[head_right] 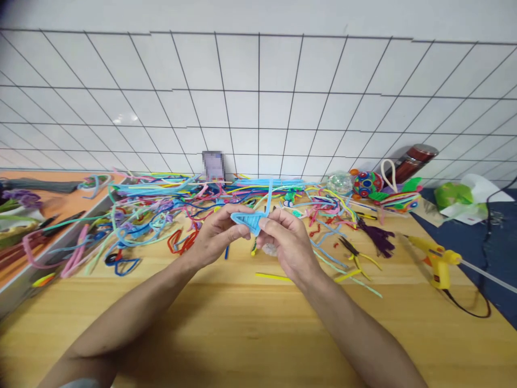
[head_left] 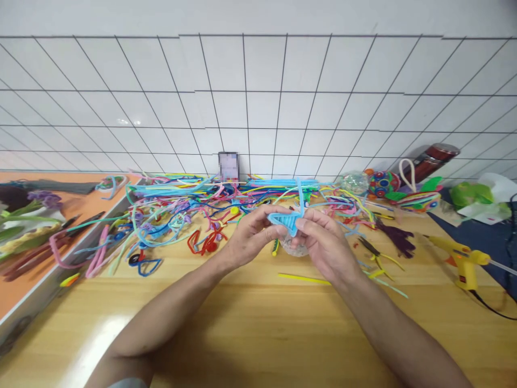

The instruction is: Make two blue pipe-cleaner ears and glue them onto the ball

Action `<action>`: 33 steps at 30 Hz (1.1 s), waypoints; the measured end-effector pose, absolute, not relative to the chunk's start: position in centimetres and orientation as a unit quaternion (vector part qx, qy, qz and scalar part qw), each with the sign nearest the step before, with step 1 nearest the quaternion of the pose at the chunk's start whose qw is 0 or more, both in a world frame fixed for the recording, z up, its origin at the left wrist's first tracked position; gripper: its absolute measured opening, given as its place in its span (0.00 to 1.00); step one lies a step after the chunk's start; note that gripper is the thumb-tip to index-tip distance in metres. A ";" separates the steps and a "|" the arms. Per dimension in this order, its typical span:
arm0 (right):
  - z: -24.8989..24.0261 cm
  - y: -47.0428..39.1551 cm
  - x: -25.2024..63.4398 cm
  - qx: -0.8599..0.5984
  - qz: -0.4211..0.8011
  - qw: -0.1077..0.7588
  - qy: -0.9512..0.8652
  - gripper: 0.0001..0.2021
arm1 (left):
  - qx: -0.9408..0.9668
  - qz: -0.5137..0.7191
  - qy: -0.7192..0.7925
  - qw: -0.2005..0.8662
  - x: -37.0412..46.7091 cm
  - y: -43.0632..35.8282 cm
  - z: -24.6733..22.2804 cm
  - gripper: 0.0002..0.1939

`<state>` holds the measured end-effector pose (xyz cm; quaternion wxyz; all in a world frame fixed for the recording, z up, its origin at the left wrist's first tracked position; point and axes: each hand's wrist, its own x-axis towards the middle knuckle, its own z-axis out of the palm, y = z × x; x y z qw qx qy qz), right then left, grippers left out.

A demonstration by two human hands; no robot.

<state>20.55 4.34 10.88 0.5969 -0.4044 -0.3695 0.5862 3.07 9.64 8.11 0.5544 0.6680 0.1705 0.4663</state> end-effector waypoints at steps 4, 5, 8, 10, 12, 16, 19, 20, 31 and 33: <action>10.9 4.3 20.5 -0.402 0.579 0.606 -0.370 0.21 | 0.663 0.459 0.156 0.570 3.0 9.6 8.2 0.17; 10.9 4.3 20.5 -0.402 0.577 0.605 -0.373 0.20 | 0.664 0.458 0.155 0.570 3.0 9.6 8.2 0.17; 10.6 4.3 20.6 -0.412 0.561 0.603 -0.390 0.19 | 0.679 0.457 0.168 0.549 2.9 9.6 8.1 0.19; 10.4 4.3 20.6 -0.429 0.536 0.604 -0.405 0.18 | 0.698 0.464 0.190 0.511 2.9 9.6 8.0 0.19; 10.2 4.3 20.7 -0.441 0.510 0.606 -0.422 0.17 | 0.722 0.472 0.201 0.465 2.8 9.8 7.9 0.20; 10.1 4.4 20.8 -0.446 0.484 0.611 -0.440 0.15 | 0.761 0.461 0.195 0.414 2.7 10.5 8.1 0.23; 10.1 4.5 20.8 -0.445 0.481 0.614 -0.440 0.13 | 0.757 0.446 0.228 0.419 2.5 10.9 8.4 0.22; 10.1 4.5 20.8 -0.445 0.481 0.615 -0.439 0.13 | 0.751 0.439 0.237 0.432 2.4 10.9 8.6 0.22; 10.1 2.8 20.3 -0.439 0.456 0.608 -0.479 0.12 | 0.783 0.128 0.283 0.539 -0.9 9.9 3.6 0.18; 9.3 2.1 20.2 -0.452 0.449 0.582 -0.506 0.12 | 0.807 0.128 0.306 0.489 -1.7 8.6 2.7 0.24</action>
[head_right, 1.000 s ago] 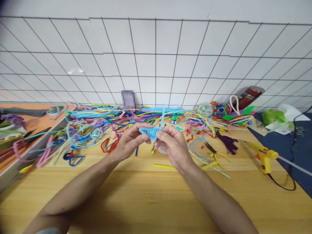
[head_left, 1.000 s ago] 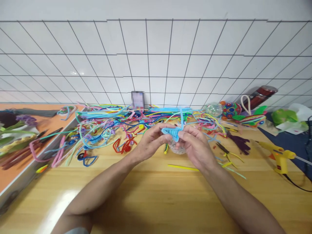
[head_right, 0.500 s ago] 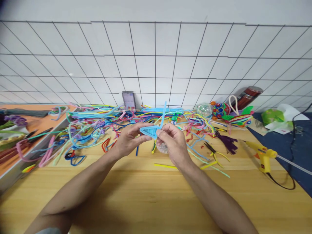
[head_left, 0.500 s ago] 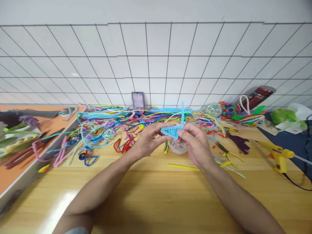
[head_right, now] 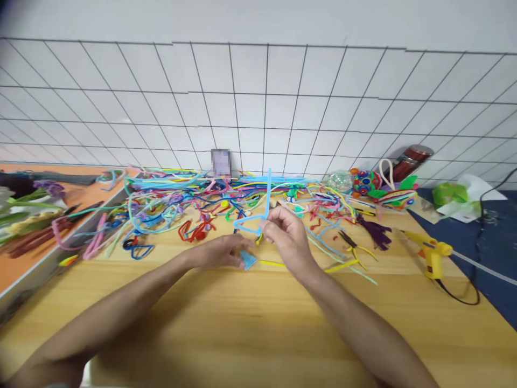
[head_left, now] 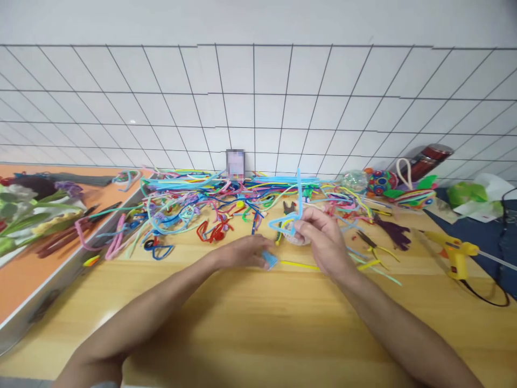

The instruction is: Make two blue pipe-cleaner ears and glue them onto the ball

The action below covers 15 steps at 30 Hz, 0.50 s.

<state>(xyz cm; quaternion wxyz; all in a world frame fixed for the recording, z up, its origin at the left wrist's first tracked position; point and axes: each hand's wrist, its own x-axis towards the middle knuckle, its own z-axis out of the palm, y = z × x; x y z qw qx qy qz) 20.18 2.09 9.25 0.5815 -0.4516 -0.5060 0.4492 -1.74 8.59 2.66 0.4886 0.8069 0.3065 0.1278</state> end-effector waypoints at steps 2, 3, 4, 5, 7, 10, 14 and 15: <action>8.1 1.2 20.2 -0.467 0.435 0.556 -0.532 0.12 | 0.797 0.160 0.346 0.468 -2.0 7.0 2.6 0.28; 7.5 0.8 20.2 -0.476 0.430 0.545 -0.540 0.12 | 0.781 0.164 0.357 0.485 -1.9 6.3 2.8 0.28; 6.8 0.3 20.2 -0.483 0.428 0.538 -0.543 0.12 | 0.760 0.169 0.350 0.521 -1.7 5.5 3.1 0.28; 6.2 -0.1 20.3 -0.488 0.428 0.532 -0.543 0.12 | 0.732 0.191 0.327 0.566 -1.3 4.9 3.4 0.28; 5.0 -0.8 20.4 -0.496 0.434 0.529 -0.534 0.12 | 0.679 0.209 0.286 0.643 -0.3 4.0 3.7 0.26; 3.6 -1.6 20.7 -0.493 0.457 0.530 -0.517 0.14 | 0.646 0.224 0.277 0.675 1.2 3.4 3.2 0.22; 2.8 -2.1 21.2 -0.484 0.497 0.522 -0.497 0.13 | 0.622 0.221 0.281 0.696 2.1 3.3 2.0 0.21; 2.7 -2.1 21.4 -0.483 0.503 0.519 -0.494 0.13 | 0.613 0.215 0.280 0.707 2.2 3.3 1.7 0.22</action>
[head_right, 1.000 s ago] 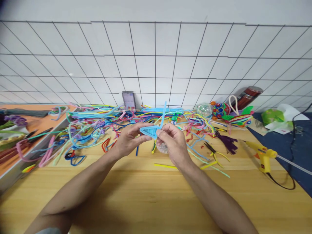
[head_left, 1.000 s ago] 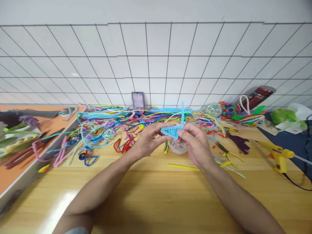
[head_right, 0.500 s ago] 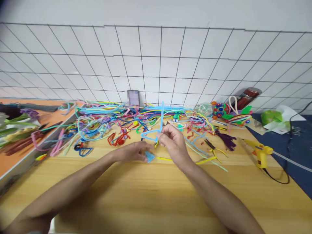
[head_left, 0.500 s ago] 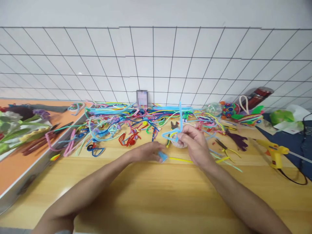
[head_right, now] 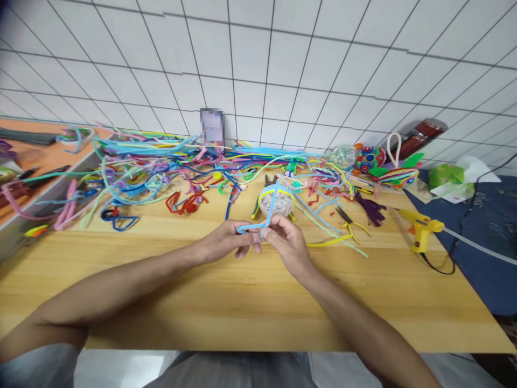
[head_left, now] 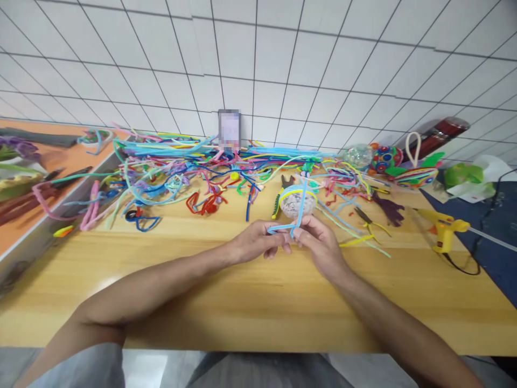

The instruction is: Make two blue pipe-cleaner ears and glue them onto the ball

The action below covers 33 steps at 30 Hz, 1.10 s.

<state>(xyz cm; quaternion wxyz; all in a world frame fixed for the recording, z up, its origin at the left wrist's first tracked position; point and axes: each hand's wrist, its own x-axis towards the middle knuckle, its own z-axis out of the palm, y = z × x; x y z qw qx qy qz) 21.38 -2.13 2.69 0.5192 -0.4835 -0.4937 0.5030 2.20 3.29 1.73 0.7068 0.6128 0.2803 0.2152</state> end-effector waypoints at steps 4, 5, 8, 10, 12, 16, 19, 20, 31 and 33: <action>2.1 -2.1 21.8 -0.478 0.512 0.519 -0.490 0.13 | 0.557 0.199 0.280 0.756 2.4 3.2 1.0 0.20; 1.9 -2.0 21.9 -0.477 0.511 0.521 -0.491 0.13 | 0.542 0.193 0.283 0.767 2.4 3.2 0.9 0.18; 1.4 -2.0 22.1 -0.484 0.487 0.525 -0.503 0.12 | 0.514 0.170 0.285 0.791 2.5 3.1 0.7 0.14; 1.1 -2.0 22.2 -0.485 0.472 0.525 -0.516 0.12 | 0.509 0.158 0.275 0.800 2.5 3.1 0.6 0.12; 0.8 -2.0 22.2 -0.477 0.477 0.524 -0.520 0.11 | 0.504 0.148 0.270 0.807 2.5 3.1 0.6 0.11; 0.3 -2.1 22.3 -0.467 0.499 0.533 -0.499 0.10 | 0.501 0.138 0.270 0.810 2.5 3.2 0.7 0.09; 0.2 -2.1 22.4 -0.465 0.516 0.517 -0.500 0.11 | 0.498 0.129 0.264 0.816 2.6 3.2 0.7 0.09; 0.2 -2.1 22.5 -0.464 0.526 0.505 -0.503 0.11 | 0.493 0.124 0.261 0.820 2.6 3.2 0.7 0.10; 0.4 -2.0 21.8 -0.472 0.503 0.496 -0.527 0.12 | 0.632 0.229 0.278 0.686 2.1 1.7 0.3 0.15; 0.4 -1.9 21.7 -0.485 0.484 0.501 -0.528 0.12 | 0.673 0.276 0.300 0.618 1.9 1.4 0.6 0.15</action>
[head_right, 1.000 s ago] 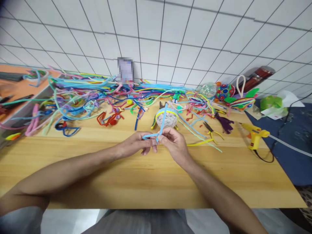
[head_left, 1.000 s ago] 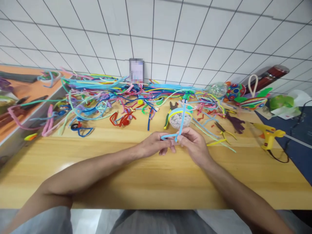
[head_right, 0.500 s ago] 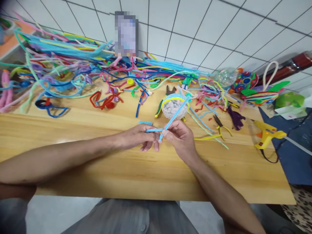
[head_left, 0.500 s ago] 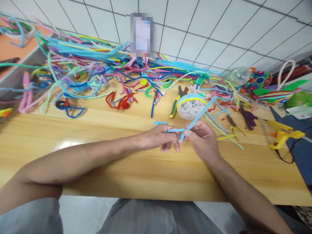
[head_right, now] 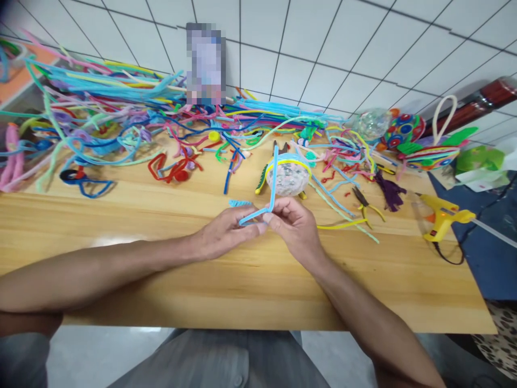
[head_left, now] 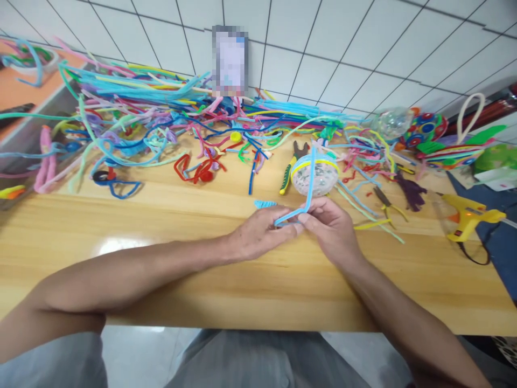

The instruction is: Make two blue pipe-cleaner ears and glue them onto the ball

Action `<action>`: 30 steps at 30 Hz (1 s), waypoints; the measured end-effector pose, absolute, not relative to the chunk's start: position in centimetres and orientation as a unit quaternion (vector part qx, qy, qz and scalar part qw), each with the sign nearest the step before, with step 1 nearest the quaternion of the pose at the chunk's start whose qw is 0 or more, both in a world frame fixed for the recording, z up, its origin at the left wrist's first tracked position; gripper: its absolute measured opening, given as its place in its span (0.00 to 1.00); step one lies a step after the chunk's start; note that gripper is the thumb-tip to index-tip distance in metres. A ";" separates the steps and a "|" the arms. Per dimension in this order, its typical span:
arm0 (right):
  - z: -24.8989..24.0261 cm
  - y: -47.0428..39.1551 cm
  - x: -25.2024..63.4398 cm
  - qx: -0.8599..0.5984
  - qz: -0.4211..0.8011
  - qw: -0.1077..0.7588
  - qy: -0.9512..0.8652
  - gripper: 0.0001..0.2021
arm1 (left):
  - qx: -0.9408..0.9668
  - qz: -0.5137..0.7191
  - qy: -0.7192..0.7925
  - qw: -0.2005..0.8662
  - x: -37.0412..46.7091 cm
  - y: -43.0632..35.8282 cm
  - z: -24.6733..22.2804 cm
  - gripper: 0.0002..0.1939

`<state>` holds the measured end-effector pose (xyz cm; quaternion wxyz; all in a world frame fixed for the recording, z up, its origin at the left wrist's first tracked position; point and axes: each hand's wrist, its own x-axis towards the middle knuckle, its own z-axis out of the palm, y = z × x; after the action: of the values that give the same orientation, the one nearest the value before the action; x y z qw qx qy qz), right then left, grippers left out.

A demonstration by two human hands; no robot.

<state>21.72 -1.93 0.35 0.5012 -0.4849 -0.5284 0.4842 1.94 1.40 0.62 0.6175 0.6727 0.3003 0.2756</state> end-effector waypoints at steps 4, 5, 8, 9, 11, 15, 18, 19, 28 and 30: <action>0.4 -1.9 21.9 -0.513 0.455 0.490 -0.538 0.12 | 0.643 0.342 0.329 0.601 1.8 1.4 0.8 0.15; 0.5 -2.0 22.0 -0.521 0.447 0.484 -0.543 0.11 | 0.626 0.347 0.320 0.621 1.9 1.5 0.8 0.15; 0.7 -2.1 21.9 -0.535 0.427 0.471 -0.556 0.09 | 0.582 0.348 0.291 0.675 2.0 1.9 0.5 0.14; 0.7 -2.2 21.8 -0.535 0.423 0.473 -0.558 0.08 | 0.567 0.347 0.287 0.689 2.1 2.0 0.4 0.14; 0.8 -2.3 21.6 -0.532 0.416 0.483 -0.557 0.07 | 0.539 0.341 0.294 0.712 2.2 2.0 0.3 0.16; 0.7 -2.5 21.2 -0.530 0.411 0.494 -0.553 0.05 | 0.495 0.324 0.317 0.741 2.5 1.9 -0.1 0.19; 0.4 -2.7 21.1 -0.529 0.409 0.491 -0.558 0.05 | 0.475 0.325 0.314 0.755 2.7 1.7 -0.4 0.19; 0.4 -2.8 21.0 -0.529 0.406 0.490 -0.561 0.05 | 0.468 0.327 0.312 0.759 2.7 1.6 -0.4 0.19; 0.4 -3.2 20.7 -0.563 0.295 0.480 -0.605 0.02 | 0.366 0.334 0.285 0.820 2.9 1.5 -0.6 0.21; 0.4 -3.3 20.7 -0.567 0.299 0.476 -0.603 0.01 | 0.347 0.326 0.280 0.834 2.8 1.6 -0.5 0.21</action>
<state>20.68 -3.30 0.41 0.4757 -0.5667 -0.6026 0.2991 2.81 1.58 -0.54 0.8336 0.3474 0.2796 0.3260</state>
